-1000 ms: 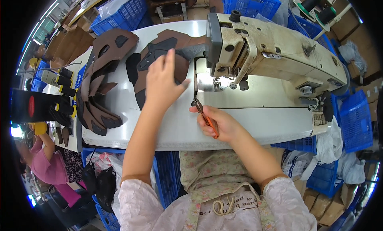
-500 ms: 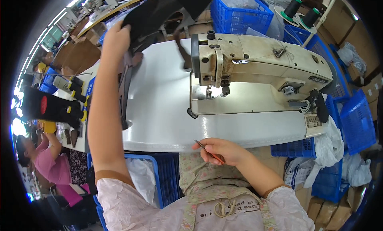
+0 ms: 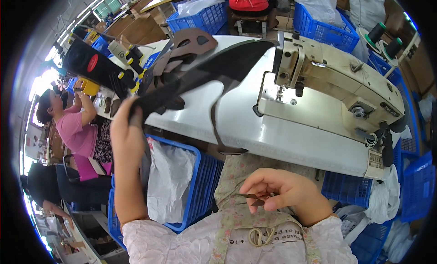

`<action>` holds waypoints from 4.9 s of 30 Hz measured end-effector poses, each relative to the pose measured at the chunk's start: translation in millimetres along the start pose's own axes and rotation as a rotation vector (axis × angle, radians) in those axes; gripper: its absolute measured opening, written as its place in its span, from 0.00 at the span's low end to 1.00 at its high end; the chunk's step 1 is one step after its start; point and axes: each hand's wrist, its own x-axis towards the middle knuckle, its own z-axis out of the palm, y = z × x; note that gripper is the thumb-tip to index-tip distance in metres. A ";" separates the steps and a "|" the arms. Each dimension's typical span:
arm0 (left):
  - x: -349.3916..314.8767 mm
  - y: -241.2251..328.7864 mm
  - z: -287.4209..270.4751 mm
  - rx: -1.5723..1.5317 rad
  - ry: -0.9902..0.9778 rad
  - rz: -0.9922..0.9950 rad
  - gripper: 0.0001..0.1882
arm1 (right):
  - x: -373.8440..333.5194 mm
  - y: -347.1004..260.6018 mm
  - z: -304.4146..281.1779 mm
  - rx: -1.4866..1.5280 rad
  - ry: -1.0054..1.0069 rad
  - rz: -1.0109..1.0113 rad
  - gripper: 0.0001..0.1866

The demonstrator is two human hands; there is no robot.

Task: Operating an industrial sewing machine to stitch together brown and black shoe upper components.

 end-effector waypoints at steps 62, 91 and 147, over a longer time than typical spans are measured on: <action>12.3 -0.9 50.2 -0.804 -0.119 -0.386 0.14 | 73.2 59.1 17.7 -1.675 0.240 -0.766 0.22; 31.0 -3.2 18.5 -1.195 -0.126 -0.559 0.10 | 130.0 124.2 46.5 -1.637 0.086 -1.004 0.15; -0.3 -12.9 -14.1 -1.257 -0.066 -0.643 0.13 | 65.6 122.4 49.8 -1.472 0.029 -1.044 0.16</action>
